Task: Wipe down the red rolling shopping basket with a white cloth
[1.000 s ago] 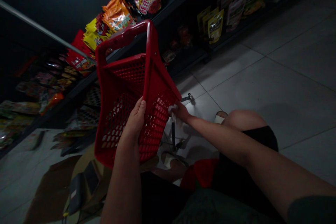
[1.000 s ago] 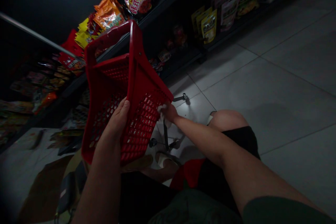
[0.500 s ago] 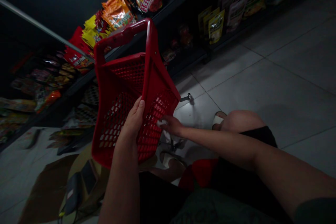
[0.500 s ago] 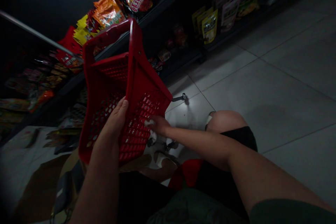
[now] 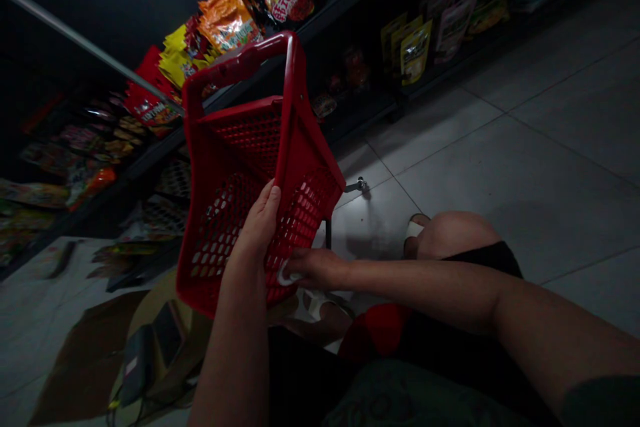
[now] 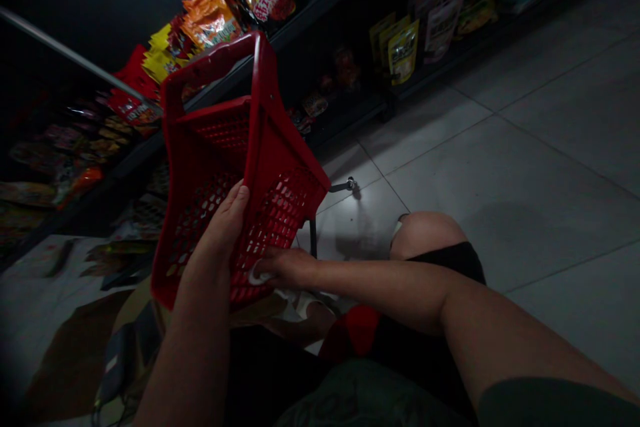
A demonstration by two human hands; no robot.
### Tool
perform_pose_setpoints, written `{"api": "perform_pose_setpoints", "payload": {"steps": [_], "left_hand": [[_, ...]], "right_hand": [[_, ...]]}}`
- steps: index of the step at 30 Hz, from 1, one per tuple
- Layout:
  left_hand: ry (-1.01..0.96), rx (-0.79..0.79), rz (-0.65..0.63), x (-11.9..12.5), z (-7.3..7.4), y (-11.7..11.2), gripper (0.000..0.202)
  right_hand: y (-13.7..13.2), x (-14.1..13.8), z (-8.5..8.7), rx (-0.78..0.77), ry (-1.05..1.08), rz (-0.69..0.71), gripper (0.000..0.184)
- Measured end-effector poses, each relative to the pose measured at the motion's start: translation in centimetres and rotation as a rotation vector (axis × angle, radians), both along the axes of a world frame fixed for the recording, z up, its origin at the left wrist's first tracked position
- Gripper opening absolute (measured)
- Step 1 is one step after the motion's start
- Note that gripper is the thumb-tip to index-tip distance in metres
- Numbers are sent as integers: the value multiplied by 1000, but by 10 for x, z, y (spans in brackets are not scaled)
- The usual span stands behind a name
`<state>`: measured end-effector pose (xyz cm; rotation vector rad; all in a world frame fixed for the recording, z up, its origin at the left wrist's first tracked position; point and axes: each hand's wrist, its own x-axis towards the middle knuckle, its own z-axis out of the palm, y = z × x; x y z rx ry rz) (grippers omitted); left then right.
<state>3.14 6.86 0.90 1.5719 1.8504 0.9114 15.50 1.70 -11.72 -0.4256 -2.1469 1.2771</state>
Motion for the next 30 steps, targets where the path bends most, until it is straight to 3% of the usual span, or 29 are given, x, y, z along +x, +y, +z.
{"api": "perform_pose_setpoints", "payload": {"steps": [2, 6, 8, 10, 14, 16, 17, 20, 23, 25, 27, 30], "left_hand": [[-20, -4, -14, 0, -1, 0, 52], [-42, -13, -29, -2, -4, 3, 52], [-33, -7, -27, -3, -5, 5, 51], [-41, -1, -37, -4, -6, 6, 52], [-41, 8, -30, -3, -6, 6, 51], [-30, 13, -24, -1, -6, 6, 51], [-27, 14, -26, -1, -5, 6, 51], [-34, 10, -27, 0, -5, 6, 52], [-69, 4, -44, -1, -6, 6, 51], [-91, 3, -61, -3, -7, 6, 51], [-99, 0, -72, -3, -7, 5, 52], [-76, -10, -47, -2, -5, 5, 52]], "right_hand": [[22, 9, 2, 13, -5, -67, 28], [91, 22, 2, -112, 82, -566, 25], [102, 22, 6, -142, 104, -741, 23], [86, 17, 13, -76, 105, -703, 22], [20, 4, 27, 231, 65, -184, 20], [5, 2, 31, 316, 63, 14, 16], [7, 3, 31, 320, 68, 41, 15], [45, 13, 32, 228, 76, -127, 14], [95, 24, 34, 31, 104, -512, 14], [106, 26, 36, -71, 137, -706, 15], [91, 23, 37, -63, 150, -678, 17], [42, 14, 38, 66, 130, -338, 20]]}}
